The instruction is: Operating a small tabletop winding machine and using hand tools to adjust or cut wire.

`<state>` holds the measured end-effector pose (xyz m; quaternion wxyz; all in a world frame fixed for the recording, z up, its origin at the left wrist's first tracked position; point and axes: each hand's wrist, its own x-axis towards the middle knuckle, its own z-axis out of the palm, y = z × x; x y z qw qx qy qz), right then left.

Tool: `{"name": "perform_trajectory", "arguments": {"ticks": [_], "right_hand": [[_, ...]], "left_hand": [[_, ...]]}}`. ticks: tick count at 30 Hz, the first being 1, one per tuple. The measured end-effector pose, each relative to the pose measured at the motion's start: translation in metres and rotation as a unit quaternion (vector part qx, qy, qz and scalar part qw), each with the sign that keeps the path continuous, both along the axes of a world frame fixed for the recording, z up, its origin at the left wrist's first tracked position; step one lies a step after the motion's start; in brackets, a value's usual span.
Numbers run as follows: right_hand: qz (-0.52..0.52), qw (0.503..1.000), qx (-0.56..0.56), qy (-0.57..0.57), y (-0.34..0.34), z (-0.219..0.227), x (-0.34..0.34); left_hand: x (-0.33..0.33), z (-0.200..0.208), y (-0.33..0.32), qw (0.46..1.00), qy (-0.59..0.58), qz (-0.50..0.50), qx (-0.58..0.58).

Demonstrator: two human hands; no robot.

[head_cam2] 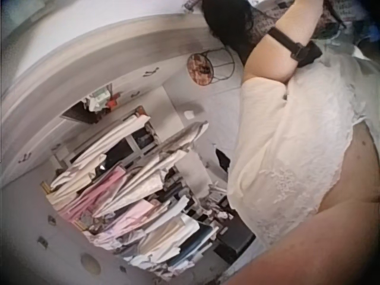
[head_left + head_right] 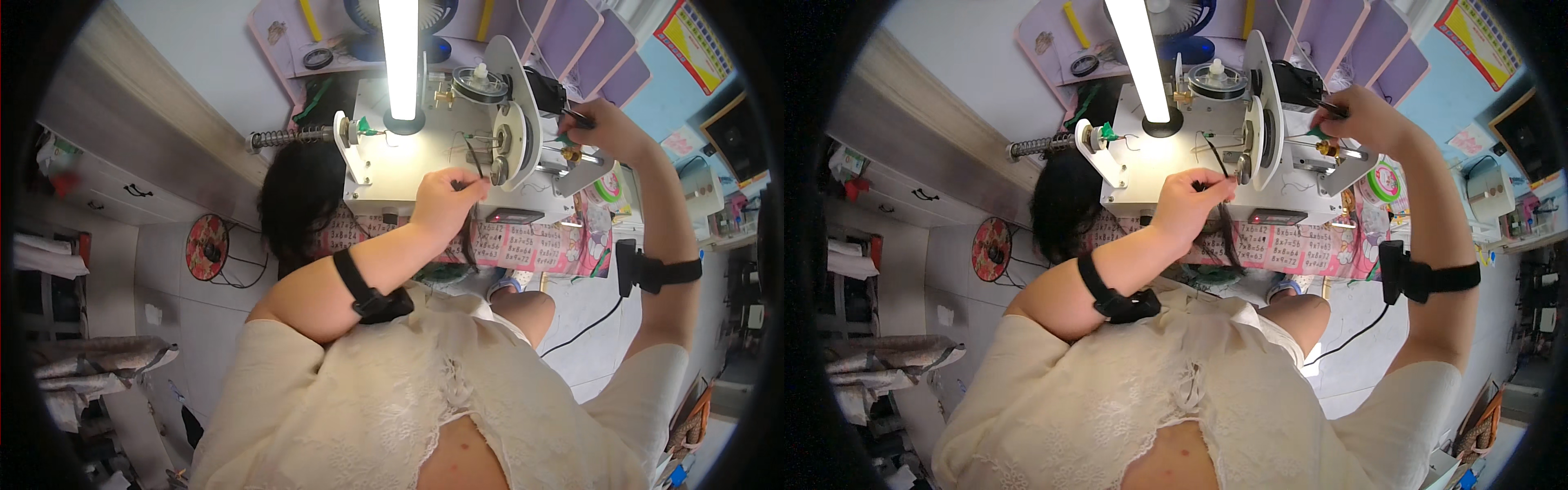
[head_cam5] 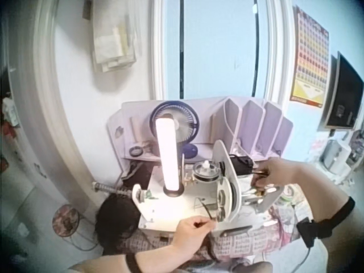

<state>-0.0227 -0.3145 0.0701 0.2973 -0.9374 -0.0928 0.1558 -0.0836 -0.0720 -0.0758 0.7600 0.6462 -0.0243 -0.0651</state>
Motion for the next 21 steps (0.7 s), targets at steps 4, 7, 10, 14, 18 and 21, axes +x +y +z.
{"name": "perform_trajectory", "arguments": {"ticks": [4, 7, 10, 14, 18, 21], "right_hand": [[-0.039, 0.993, -0.039, -0.101, -0.035, 0.002, -0.023], [-0.055, 0.987, -0.086, -0.127, -0.048, 0.002, -0.044], [-0.136, 0.977, -0.051, -0.155, -0.058, -0.008, -0.081], [-0.17, 0.967, -0.054, -0.18, -0.067, -0.021, -0.117], [-0.241, 0.946, -0.061, -0.206, -0.071, -0.041, -0.143], [-0.23, 0.931, -0.065, -0.275, -0.06, -0.052, -0.14]], "left_hand": [[-0.017, 0.009, 0.065, 0.948, 0.224, -0.226, -0.001], [-0.032, 0.004, 0.149, 0.952, 0.263, -0.152, -0.046], [-0.055, -0.009, 0.269, 0.96, 0.276, -0.022, 0.039], [-0.123, -0.041, 0.5, 0.724, 0.217, 0.261, 0.6], [-0.129, 0.032, 0.504, 0.508, 0.119, 0.399, 0.754], [-0.075, 0.072, 0.395, 0.603, -0.127, 0.425, 0.663]]}}
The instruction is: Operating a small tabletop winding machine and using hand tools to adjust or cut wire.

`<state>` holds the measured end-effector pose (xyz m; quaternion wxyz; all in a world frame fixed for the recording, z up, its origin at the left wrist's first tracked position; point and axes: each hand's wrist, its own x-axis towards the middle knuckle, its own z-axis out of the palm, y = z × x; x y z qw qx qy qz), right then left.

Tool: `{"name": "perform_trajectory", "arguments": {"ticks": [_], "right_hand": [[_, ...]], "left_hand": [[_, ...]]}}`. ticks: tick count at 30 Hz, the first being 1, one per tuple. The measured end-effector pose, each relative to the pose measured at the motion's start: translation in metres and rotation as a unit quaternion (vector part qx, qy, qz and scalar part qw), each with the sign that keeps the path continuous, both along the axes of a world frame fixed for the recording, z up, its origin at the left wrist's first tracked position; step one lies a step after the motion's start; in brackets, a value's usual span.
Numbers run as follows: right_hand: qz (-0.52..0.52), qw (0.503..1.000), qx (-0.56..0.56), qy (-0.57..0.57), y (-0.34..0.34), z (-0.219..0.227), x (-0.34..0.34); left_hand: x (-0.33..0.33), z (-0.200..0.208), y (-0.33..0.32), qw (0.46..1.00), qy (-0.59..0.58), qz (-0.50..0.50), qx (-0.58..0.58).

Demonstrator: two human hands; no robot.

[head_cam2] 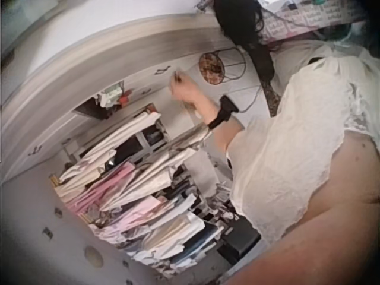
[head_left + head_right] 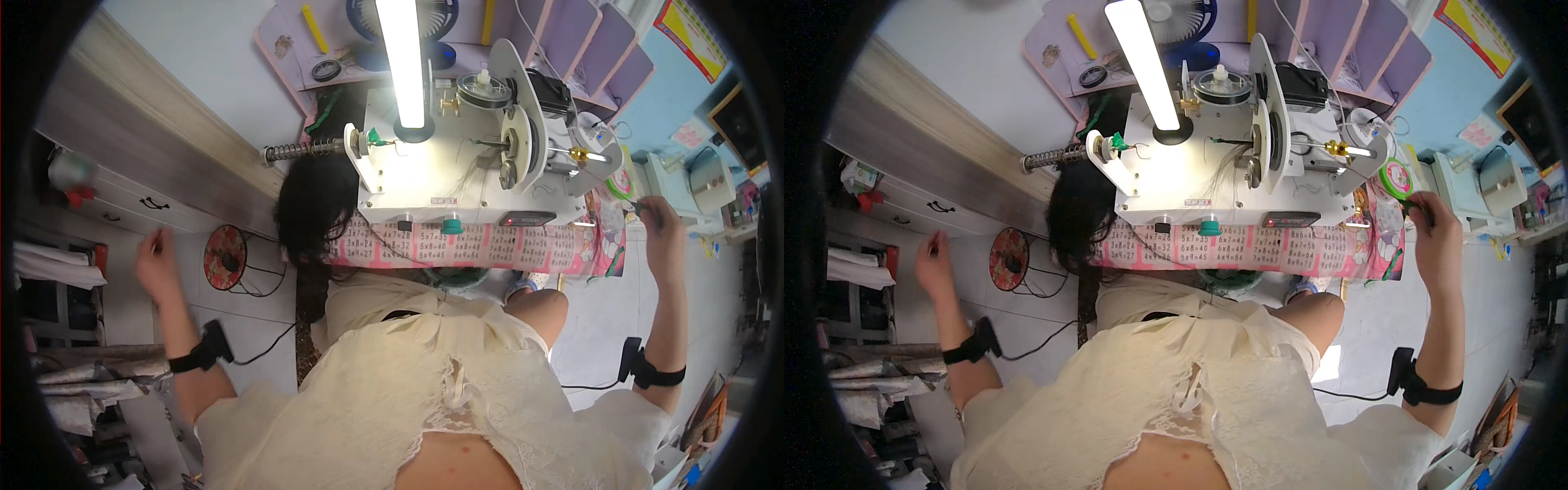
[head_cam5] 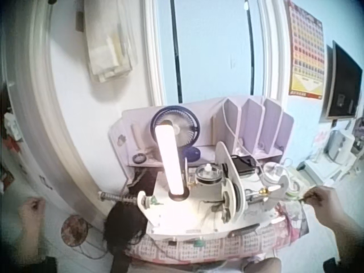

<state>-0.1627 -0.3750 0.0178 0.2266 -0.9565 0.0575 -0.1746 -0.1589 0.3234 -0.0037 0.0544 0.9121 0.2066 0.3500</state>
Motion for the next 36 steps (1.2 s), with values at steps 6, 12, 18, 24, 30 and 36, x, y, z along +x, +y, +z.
{"name": "perform_trajectory", "arguments": {"ticks": [6, 12, 18, 24, 30, 36], "right_hand": [[-0.009, 1.0, -0.016, -0.004, 0.001, -0.019, 0.002], [-0.143, 0.978, 0.035, 0.145, -0.138, -0.061, -0.121], [-0.5, 0.857, 0.024, 0.122, -0.333, -0.182, -0.372], [-0.503, 0.816, 0.271, -0.092, -0.239, -0.146, -0.273], [-0.048, 0.962, 0.237, 0.129, -0.064, -0.129, -0.094], [0.179, 0.951, 0.205, 0.144, 0.089, -0.19, 0.012]], "left_hand": [[0.083, 0.039, -0.248, 0.9, -0.098, -0.425, 0.001], [0.108, 0.041, -0.315, 0.897, 0.094, -0.431, 0.027], [0.119, 0.035, -0.303, 0.877, 0.22, -0.407, 0.131], [0.12, 0.031, -0.291, 0.871, 0.189, -0.442, 0.102], [0.112, 0.028, -0.295, 0.871, 0.16, -0.44, 0.151], [0.112, 0.019, -0.295, 0.883, 0.109, -0.408, 0.206]]}}
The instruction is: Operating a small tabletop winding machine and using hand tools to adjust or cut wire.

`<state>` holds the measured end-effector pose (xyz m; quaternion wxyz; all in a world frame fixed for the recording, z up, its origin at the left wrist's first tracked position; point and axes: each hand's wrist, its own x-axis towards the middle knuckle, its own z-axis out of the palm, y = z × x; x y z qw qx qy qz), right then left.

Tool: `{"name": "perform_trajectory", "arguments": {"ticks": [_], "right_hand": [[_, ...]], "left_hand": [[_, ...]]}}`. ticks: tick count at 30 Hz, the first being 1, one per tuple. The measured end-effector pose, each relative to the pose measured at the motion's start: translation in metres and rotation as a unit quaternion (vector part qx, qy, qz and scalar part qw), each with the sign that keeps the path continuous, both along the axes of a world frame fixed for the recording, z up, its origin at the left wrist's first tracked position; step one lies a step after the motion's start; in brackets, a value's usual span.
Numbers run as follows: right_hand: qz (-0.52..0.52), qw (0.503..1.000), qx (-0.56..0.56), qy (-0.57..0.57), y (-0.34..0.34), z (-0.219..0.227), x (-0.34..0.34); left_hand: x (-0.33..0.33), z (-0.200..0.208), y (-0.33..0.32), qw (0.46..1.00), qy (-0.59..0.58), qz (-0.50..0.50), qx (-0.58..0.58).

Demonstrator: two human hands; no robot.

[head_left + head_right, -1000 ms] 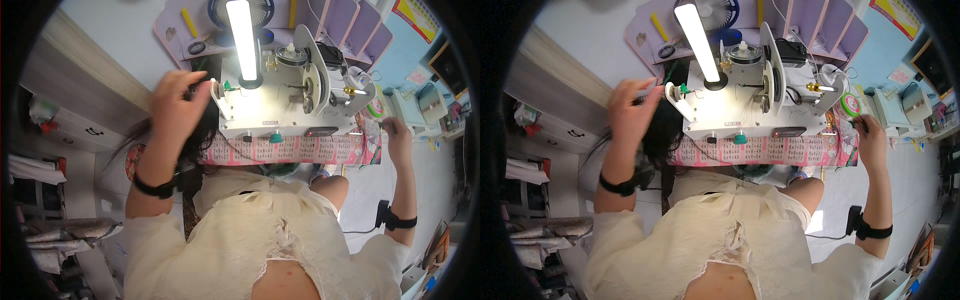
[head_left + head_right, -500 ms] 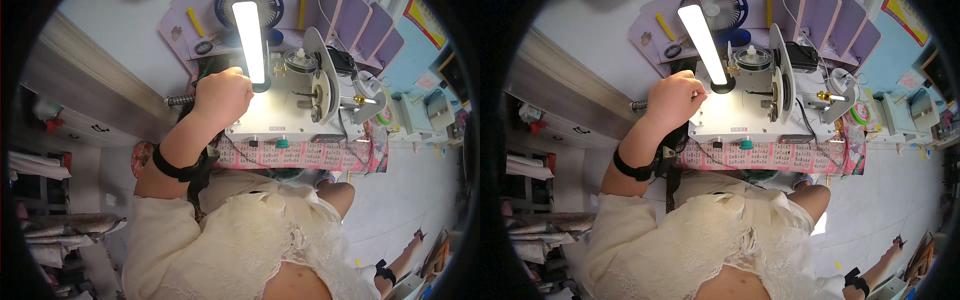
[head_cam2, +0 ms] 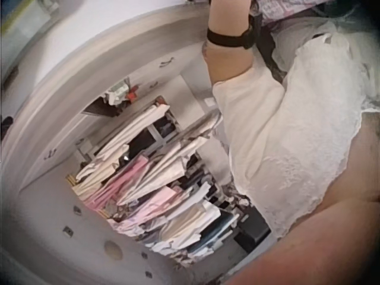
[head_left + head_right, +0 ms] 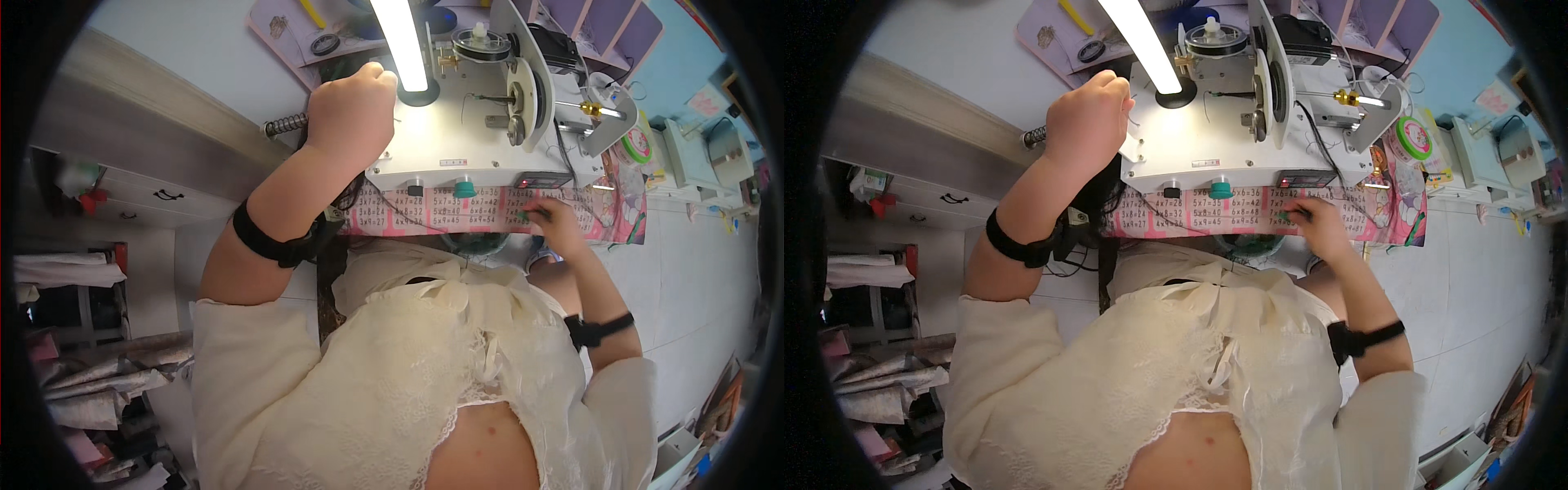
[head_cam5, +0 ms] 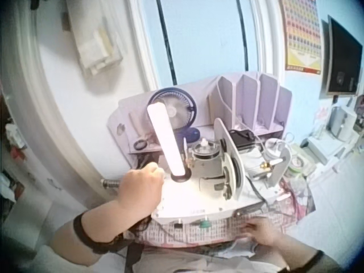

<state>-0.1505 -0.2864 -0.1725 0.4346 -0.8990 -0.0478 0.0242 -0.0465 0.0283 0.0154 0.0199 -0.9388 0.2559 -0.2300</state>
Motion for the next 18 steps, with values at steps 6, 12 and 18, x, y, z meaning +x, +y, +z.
{"name": "perform_trajectory", "arguments": {"ticks": [6, 12, 18], "right_hand": [[-0.105, 0.994, 0.012, -0.02, 0.095, -0.031, 0.02], [-0.218, 0.975, 0.022, 0.023, 0.142, -0.021, 0.021], [-0.252, 0.966, 0.056, 0.022, 0.144, -0.041, 0.026]], "left_hand": [[0.0, -0.003, -0.001, 1.0, -0.005, 0.007, -0.006], [-0.002, -0.004, 0.002, 0.999, -0.026, 0.007, 0.019], [0.005, 0.004, 0.003, 1.0, 0.023, -0.002, -0.008]]}}
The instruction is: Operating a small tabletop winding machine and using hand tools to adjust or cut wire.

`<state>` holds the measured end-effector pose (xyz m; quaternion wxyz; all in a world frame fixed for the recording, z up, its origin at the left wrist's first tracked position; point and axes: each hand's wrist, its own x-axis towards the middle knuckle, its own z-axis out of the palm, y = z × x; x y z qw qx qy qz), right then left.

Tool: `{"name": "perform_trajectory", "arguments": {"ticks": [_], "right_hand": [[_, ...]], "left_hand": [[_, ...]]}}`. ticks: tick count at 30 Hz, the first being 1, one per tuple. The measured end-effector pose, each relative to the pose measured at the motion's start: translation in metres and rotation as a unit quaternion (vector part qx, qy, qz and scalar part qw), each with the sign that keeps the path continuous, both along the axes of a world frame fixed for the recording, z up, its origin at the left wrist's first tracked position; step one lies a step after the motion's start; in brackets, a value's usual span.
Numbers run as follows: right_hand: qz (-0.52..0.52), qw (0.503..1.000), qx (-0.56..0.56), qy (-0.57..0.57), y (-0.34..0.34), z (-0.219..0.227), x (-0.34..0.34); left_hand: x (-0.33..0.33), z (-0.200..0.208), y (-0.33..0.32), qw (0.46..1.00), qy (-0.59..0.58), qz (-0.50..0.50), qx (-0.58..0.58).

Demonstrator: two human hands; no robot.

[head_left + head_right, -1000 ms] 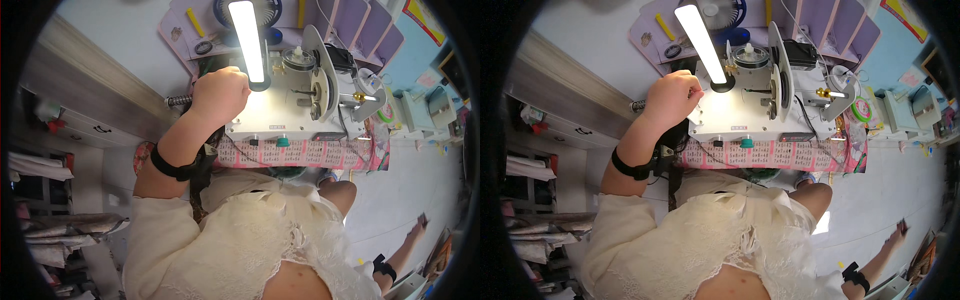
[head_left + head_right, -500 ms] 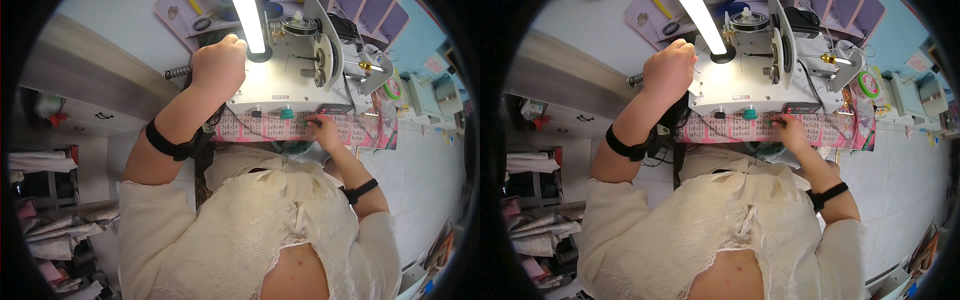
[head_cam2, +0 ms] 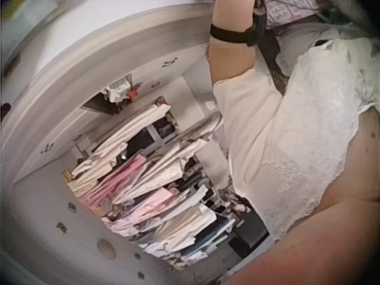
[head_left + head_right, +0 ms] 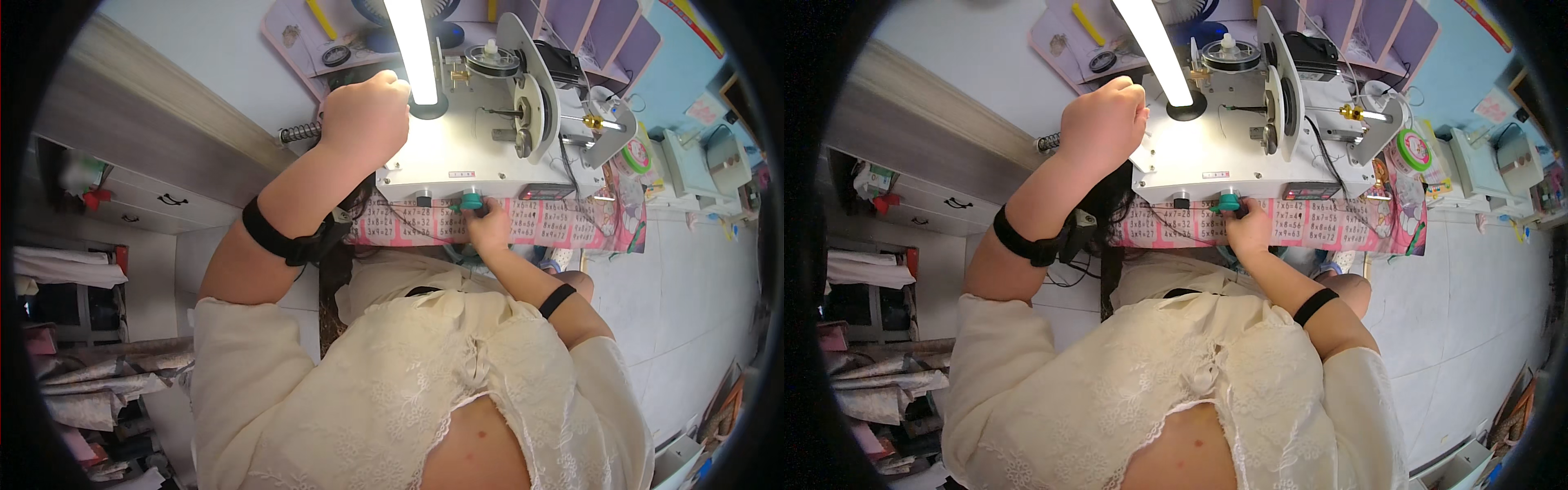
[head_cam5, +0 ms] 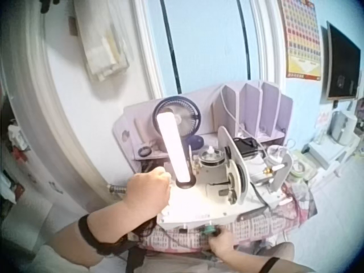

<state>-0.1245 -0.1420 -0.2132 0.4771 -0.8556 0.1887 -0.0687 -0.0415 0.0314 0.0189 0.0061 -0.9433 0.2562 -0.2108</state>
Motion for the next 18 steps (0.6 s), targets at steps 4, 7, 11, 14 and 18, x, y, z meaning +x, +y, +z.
{"name": "perform_trajectory", "arguments": {"ticks": [4, 7, 11, 14, 18], "right_hand": [[0.002, 1.0, 0.025, -0.013, 0.006, 0.006, 0.0], [-0.024, 0.983, 0.156, -0.094, 0.008, 0.008, -0.01], [-0.012, 0.982, 0.186, -0.033, -0.004, 0.002, -0.011], [0.009, 0.985, 0.144, -0.095, -0.014, -0.004, -0.021], [0.067, 0.959, 0.172, -0.215, -0.019, 0.037, -0.025]], "left_hand": [[0.008, 0.002, 0.013, 1.0, -0.02, 0.018, 0.006], [0.005, 0.011, 0.022, 0.996, -0.024, 0.039, -0.075], [-0.009, 0.034, 0.046, 0.99, -0.081, 0.037, -0.11], [-0.035, 0.056, 0.075, 0.977, -0.179, 0.046, -0.11], [-0.071, 0.066, 0.067, 0.973, -0.067, -0.035, -0.22]]}}
